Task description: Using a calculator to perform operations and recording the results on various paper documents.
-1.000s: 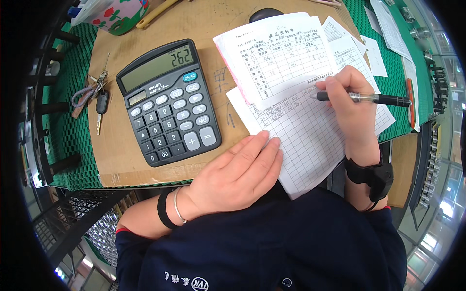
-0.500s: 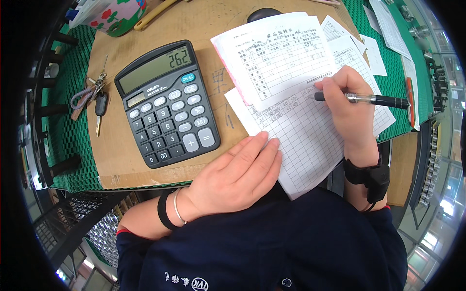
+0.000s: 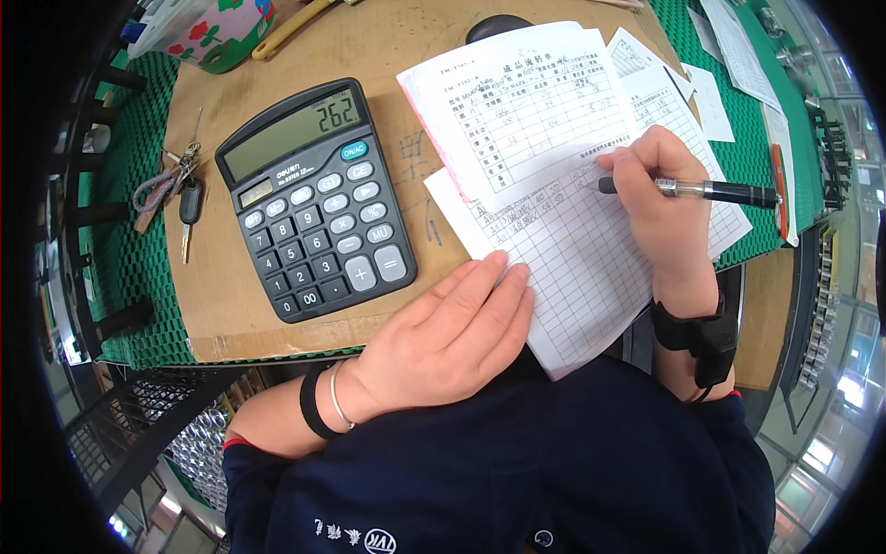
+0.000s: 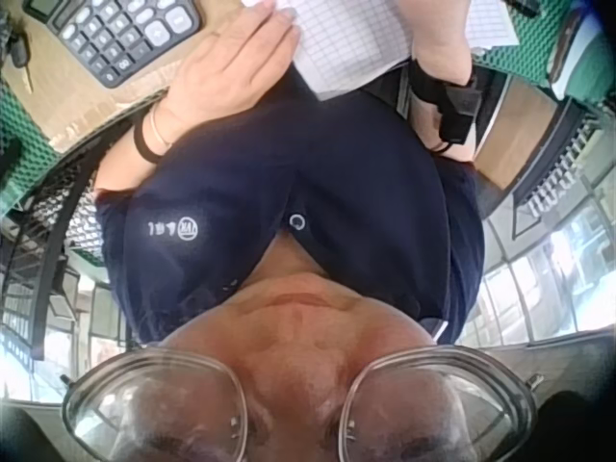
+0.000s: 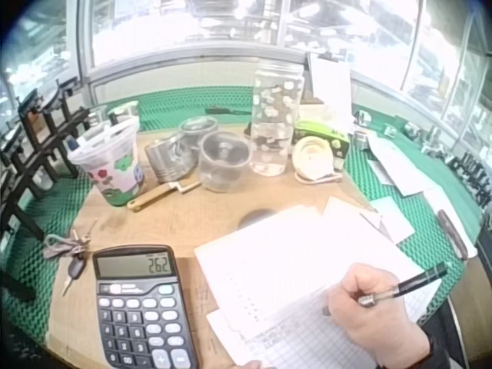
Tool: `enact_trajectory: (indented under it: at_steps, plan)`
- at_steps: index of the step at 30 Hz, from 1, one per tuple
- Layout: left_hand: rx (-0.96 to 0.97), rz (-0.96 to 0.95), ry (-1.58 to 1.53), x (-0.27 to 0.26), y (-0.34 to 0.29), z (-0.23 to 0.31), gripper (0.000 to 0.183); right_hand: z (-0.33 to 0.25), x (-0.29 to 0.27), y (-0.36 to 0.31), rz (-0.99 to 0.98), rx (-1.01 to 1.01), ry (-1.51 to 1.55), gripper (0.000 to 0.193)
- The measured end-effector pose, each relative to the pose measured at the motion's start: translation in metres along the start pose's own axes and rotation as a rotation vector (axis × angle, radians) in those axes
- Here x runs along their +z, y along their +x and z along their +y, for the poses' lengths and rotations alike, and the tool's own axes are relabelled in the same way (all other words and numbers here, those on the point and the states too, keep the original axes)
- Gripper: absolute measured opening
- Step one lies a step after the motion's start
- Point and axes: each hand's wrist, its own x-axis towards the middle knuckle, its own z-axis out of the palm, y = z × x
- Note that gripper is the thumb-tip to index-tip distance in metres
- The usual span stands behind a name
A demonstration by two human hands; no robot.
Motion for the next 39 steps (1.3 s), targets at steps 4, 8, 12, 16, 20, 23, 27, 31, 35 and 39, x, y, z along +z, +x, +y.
enact_trajectory:
  at_steps: [4,8,12,16,20,23,27,31,35,39]
  plan:
    - [-0.002,-0.002,-0.001,0.002,0.001,-0.001,0.021,-0.001,-0.001,0.002,0.025,0.061,0.048,0.028]
    - [-0.003,0.010,0.003,0.000,0.001,0.000,0.022,-0.008,-0.003,0.006,0.046,0.122,0.093,0.025]
    - [-0.018,0.018,-0.009,-0.002,-0.003,0.000,0.026,0.000,-0.028,0.019,-0.007,0.234,0.535,0.028]
    - [-0.019,0.016,-0.039,-0.001,-0.004,0.000,0.031,-0.026,-0.038,0.030,0.127,0.324,0.291,0.023]
    - [-0.035,0.049,-0.076,-0.003,-0.006,0.002,0.024,-0.016,-0.043,0.038,0.006,0.234,-0.287,0.024]
    - [-0.026,0.038,-0.076,-0.003,-0.006,0.000,0.036,-0.024,-0.034,0.042,-0.060,0.286,-0.356,0.030]
    - [-0.028,0.041,-0.096,-0.002,-0.006,0.000,0.037,-0.017,-0.031,0.045,-0.107,0.394,-0.375,0.035]
    - [-0.030,0.047,-0.094,-0.003,-0.005,0.000,0.036,-0.018,-0.033,0.047,-0.074,0.391,-0.288,0.034]
    - [-0.026,0.034,-0.086,-0.004,-0.004,0.000,0.036,-0.011,-0.029,0.043,-0.049,0.362,-0.211,0.034]
    - [-0.030,0.036,-0.098,-0.004,-0.004,0.000,0.036,-0.009,-0.030,0.044,0.124,0.295,-0.180,0.035]
